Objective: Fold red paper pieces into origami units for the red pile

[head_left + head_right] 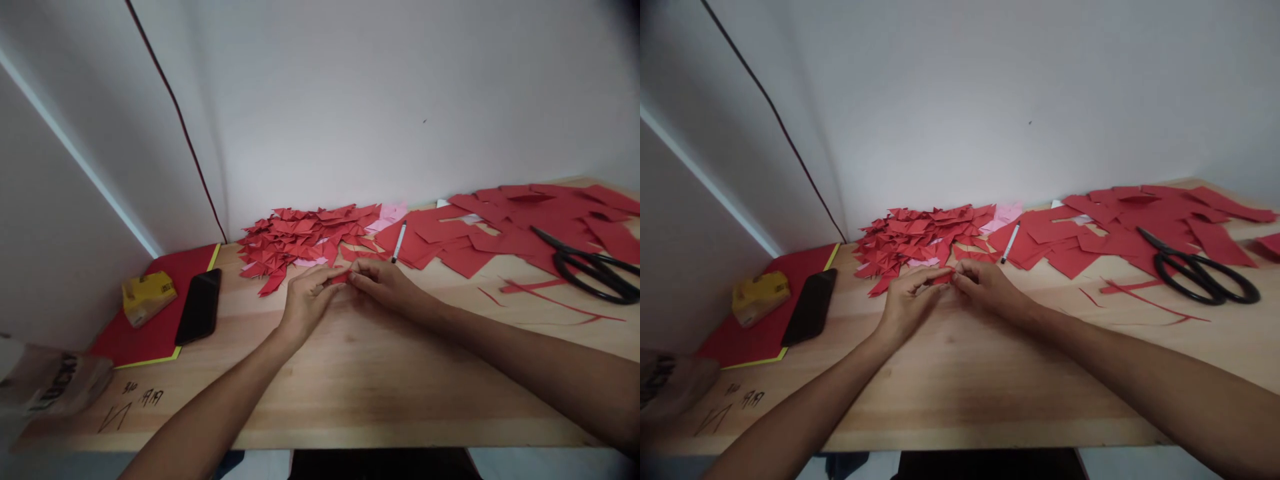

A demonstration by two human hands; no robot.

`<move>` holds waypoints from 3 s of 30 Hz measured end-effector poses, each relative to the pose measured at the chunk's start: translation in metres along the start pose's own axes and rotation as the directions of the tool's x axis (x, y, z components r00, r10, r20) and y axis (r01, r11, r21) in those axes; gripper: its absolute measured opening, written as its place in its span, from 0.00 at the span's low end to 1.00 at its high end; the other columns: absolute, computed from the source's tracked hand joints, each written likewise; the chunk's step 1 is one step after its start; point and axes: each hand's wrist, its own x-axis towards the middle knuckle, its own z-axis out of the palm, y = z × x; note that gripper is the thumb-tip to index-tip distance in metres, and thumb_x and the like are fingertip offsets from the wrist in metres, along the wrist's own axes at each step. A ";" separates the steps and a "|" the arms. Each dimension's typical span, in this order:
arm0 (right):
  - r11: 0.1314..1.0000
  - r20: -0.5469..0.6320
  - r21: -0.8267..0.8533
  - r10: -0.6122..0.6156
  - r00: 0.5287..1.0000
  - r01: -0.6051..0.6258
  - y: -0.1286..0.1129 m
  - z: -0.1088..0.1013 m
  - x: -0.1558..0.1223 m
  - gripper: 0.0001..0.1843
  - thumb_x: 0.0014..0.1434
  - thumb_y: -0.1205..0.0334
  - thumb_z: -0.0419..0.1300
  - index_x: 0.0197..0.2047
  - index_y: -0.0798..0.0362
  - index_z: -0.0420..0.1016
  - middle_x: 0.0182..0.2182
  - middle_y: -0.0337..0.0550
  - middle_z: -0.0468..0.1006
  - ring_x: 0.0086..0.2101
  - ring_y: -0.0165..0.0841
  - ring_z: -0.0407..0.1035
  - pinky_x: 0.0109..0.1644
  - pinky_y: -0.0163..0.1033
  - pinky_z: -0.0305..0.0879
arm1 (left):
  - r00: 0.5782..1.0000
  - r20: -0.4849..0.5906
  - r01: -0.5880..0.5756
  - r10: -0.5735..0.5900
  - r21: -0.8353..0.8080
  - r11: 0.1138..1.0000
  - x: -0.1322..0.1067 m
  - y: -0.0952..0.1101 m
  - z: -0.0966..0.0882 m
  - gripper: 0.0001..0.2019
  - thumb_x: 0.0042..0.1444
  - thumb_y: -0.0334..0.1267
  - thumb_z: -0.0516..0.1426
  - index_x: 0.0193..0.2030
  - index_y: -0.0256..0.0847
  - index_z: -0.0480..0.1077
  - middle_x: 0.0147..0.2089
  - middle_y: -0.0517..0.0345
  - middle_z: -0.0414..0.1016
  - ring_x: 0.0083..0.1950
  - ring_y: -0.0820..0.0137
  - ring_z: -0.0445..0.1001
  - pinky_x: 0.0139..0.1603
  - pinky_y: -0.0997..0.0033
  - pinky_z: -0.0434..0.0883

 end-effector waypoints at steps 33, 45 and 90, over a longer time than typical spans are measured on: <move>0.996 0.011 0.084 -0.015 1.000 0.014 -0.006 0.002 -0.001 0.09 0.61 0.59 0.56 0.31 0.53 0.70 0.26 0.36 0.73 0.26 0.27 0.64 0.28 0.34 0.55 | 0.959 0.032 0.282 -0.283 -0.247 0.927 -0.006 -0.002 0.006 0.04 0.54 0.33 0.63 0.37 0.38 0.74 0.33 0.59 0.76 0.33 0.74 0.74 0.34 0.76 0.69; 0.986 0.077 0.156 0.047 0.996 -0.058 -0.005 -0.003 0.002 0.09 0.60 0.56 0.57 0.32 0.53 0.69 0.28 0.37 0.76 0.27 0.27 0.66 0.29 0.33 0.57 | 0.995 0.031 0.099 -0.096 -0.123 0.987 -0.010 -0.003 0.001 0.03 0.59 0.33 0.59 0.35 0.40 0.75 0.35 0.57 0.77 0.36 0.72 0.74 0.39 0.74 0.70; 0.961 0.124 0.274 -0.081 0.989 0.045 -0.001 0.008 0.000 0.04 0.62 0.67 0.52 0.35 0.51 0.64 0.30 0.39 0.78 0.34 0.33 0.74 0.39 0.39 0.67 | 0.839 0.268 0.540 -0.474 -0.519 0.663 -0.004 0.002 0.006 0.10 0.54 0.40 0.61 0.30 0.33 0.71 0.22 0.59 0.72 0.21 0.77 0.68 0.23 0.78 0.65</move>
